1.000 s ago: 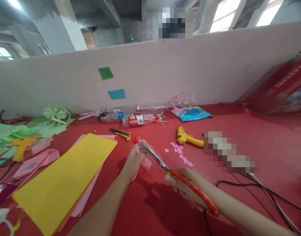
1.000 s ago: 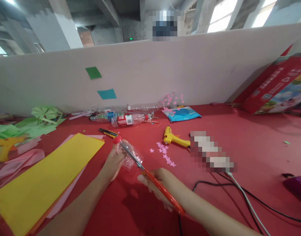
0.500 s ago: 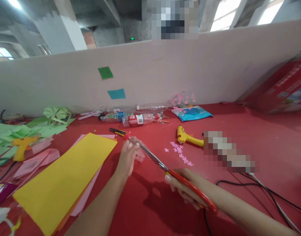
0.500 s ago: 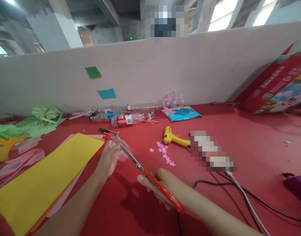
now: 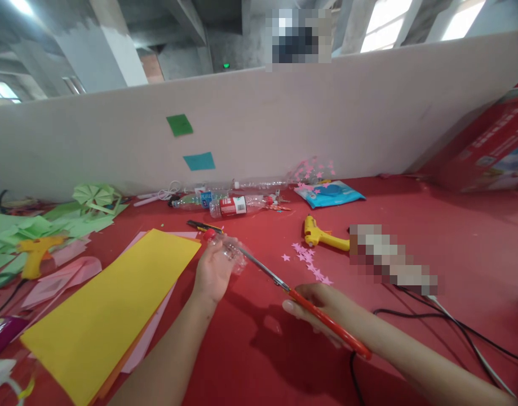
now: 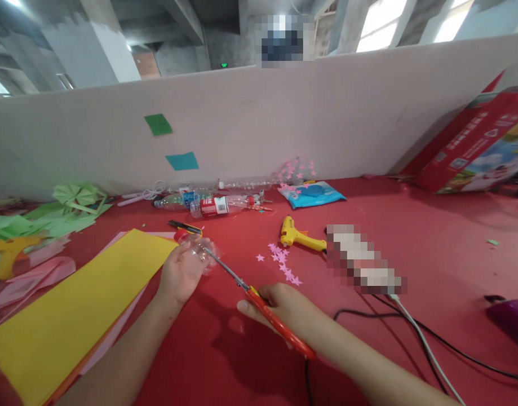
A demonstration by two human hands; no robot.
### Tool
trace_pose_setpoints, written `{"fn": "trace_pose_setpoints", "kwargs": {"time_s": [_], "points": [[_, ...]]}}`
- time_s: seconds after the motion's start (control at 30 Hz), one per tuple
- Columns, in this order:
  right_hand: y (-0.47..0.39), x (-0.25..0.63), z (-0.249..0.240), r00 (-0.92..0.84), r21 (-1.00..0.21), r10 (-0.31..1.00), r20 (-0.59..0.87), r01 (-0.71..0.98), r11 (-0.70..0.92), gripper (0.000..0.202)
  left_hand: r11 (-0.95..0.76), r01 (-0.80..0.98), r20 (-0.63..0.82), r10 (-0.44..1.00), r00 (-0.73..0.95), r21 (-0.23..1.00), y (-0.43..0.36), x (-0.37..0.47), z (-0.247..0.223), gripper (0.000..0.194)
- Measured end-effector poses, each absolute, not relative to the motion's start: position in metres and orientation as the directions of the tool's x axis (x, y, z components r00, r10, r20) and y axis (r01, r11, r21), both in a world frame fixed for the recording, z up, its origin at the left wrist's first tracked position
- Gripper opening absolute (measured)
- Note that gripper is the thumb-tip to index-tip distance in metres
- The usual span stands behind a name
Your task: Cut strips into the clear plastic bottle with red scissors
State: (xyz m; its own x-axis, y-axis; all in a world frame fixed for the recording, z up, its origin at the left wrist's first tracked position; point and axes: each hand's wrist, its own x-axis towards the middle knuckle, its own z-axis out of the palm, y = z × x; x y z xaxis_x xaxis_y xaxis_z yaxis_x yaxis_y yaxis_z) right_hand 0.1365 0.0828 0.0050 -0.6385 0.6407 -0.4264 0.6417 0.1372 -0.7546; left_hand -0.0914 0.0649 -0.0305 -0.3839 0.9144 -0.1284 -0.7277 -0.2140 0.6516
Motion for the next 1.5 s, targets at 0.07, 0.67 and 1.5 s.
{"fn": "trace_pose_setpoints", "kwargs": {"time_s": [0.07, 0.67, 1.5], "points": [[0.086, 0.137, 0.004, -0.617, -0.754, 0.661, -0.428, 0.647, 0.116, 0.047, -0.223, -0.742, -0.143, 0.908, -0.395, 0.633, 0.065, -0.094, -0.030, 0.016], [0.093, 0.145, 0.003, -0.594, -0.748, 0.559, -0.579, 0.660, -0.074, 0.049, -0.266, -0.733, -0.198, 0.855, -0.479, 0.626, 0.065, -0.097, -0.027, 0.010], [0.081, 0.142, -0.003, -0.730, -0.847, 0.510, -0.455, 0.531, 0.006, 0.050, -0.226, -0.729, -0.255, 0.836, -0.485, 0.645, 0.066, -0.093, -0.028, 0.010]]}}
